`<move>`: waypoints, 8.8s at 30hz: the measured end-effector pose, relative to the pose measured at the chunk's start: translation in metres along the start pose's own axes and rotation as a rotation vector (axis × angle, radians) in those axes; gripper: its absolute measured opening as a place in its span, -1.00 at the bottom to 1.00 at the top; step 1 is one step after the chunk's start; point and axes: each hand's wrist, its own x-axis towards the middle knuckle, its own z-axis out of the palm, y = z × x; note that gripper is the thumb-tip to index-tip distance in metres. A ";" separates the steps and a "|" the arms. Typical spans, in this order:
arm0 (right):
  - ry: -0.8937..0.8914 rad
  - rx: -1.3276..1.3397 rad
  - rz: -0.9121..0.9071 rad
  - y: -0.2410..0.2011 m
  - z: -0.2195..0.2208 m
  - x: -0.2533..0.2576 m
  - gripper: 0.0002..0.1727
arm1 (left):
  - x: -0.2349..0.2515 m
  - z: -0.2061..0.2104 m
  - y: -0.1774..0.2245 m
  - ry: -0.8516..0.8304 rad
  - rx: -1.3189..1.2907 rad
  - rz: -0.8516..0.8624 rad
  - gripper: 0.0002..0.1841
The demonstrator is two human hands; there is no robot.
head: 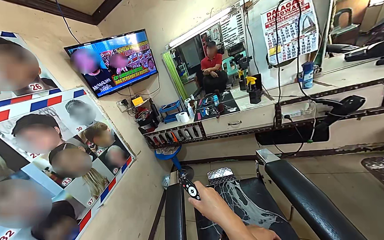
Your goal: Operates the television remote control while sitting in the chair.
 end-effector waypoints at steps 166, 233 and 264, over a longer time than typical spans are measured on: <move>-0.033 -0.006 0.010 0.000 0.002 -0.006 -0.50 | -0.007 -0.002 0.009 -0.025 -0.077 -0.002 -0.43; -0.016 -0.014 0.001 0.000 0.001 -0.007 -0.49 | -0.012 -0.002 0.017 -0.024 -0.113 -0.032 -0.44; 0.058 0.015 -0.038 0.000 0.000 -0.007 -0.52 | -0.004 0.001 0.009 -0.012 -0.055 0.002 -0.43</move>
